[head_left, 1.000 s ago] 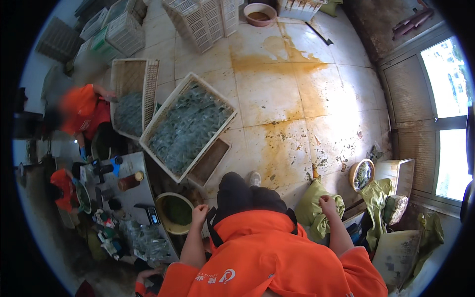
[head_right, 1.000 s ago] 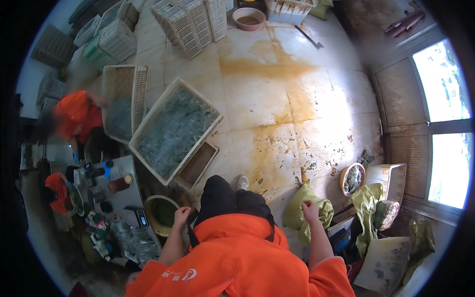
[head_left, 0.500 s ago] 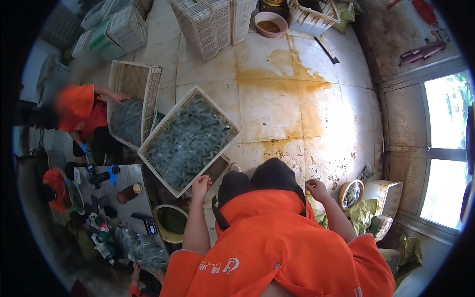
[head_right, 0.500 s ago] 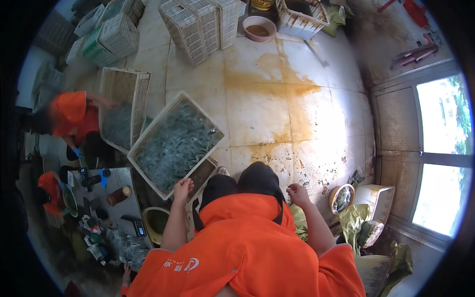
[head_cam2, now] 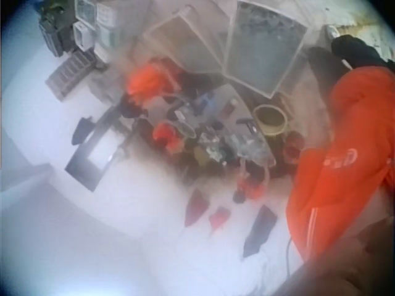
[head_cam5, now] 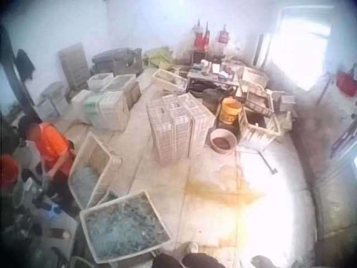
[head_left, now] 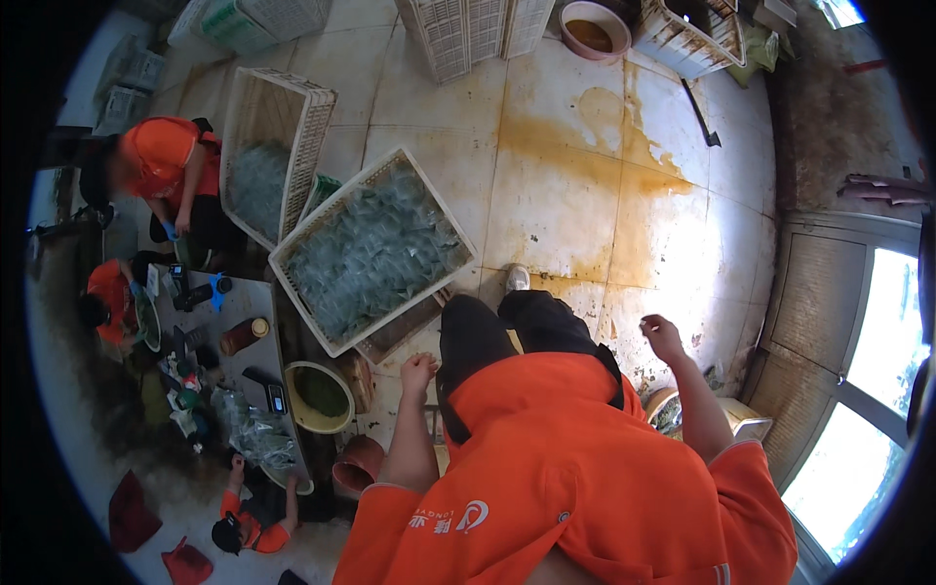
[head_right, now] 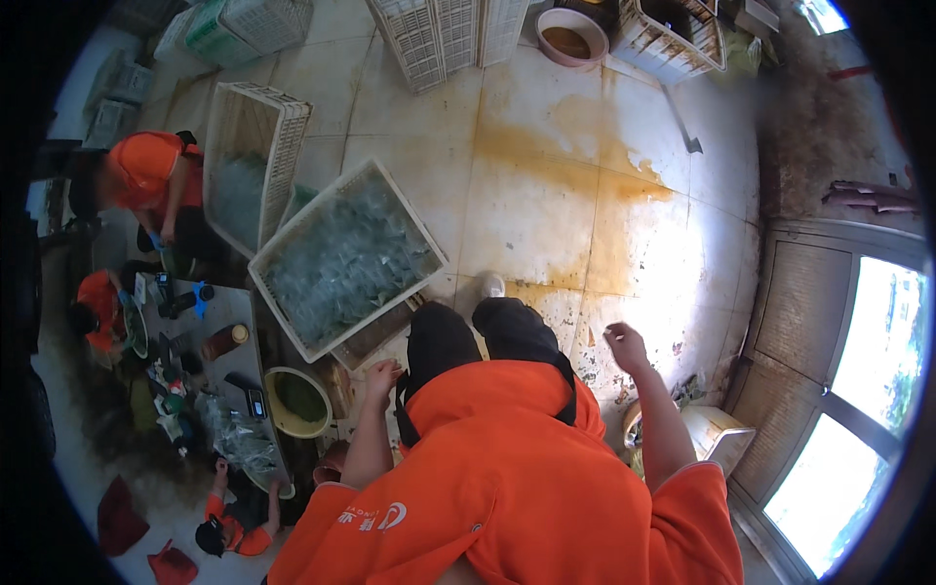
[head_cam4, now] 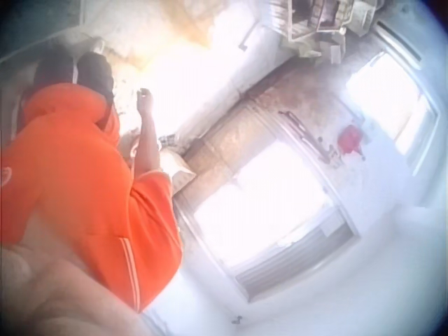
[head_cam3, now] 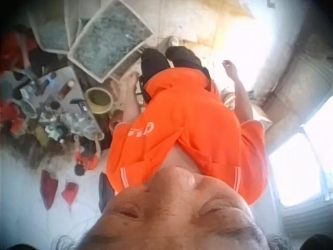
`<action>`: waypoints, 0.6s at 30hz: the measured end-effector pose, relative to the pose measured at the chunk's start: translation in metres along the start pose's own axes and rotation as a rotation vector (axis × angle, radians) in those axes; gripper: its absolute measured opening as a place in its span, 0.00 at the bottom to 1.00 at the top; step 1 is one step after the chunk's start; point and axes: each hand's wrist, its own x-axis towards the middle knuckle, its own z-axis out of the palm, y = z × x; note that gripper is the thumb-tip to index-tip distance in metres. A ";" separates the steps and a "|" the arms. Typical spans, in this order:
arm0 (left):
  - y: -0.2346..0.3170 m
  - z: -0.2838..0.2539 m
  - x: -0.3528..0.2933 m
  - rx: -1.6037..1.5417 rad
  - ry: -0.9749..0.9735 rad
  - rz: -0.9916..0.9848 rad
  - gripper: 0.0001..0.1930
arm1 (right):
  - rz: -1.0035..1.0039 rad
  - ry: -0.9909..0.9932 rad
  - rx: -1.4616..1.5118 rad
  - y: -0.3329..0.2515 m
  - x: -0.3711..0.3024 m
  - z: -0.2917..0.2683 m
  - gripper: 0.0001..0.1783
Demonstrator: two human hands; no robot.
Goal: The person scoops green tea leaves from a bowl into small plastic bags, weighs each bag on a digital scale, and places the filled bags into a basket. The person repeats this process continuously.
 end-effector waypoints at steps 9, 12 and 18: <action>0.007 0.058 -0.009 0.003 -0.091 0.018 0.14 | 0.011 -0.038 0.020 0.001 0.034 -0.028 0.17; 0.009 0.045 -0.009 -0.044 -0.060 -0.013 0.13 | -0.025 -0.133 -0.025 -0.006 0.039 -0.004 0.17; -0.005 0.007 -0.006 -0.020 0.015 -0.099 0.11 | -0.043 -0.204 -0.091 -0.050 0.045 0.028 0.19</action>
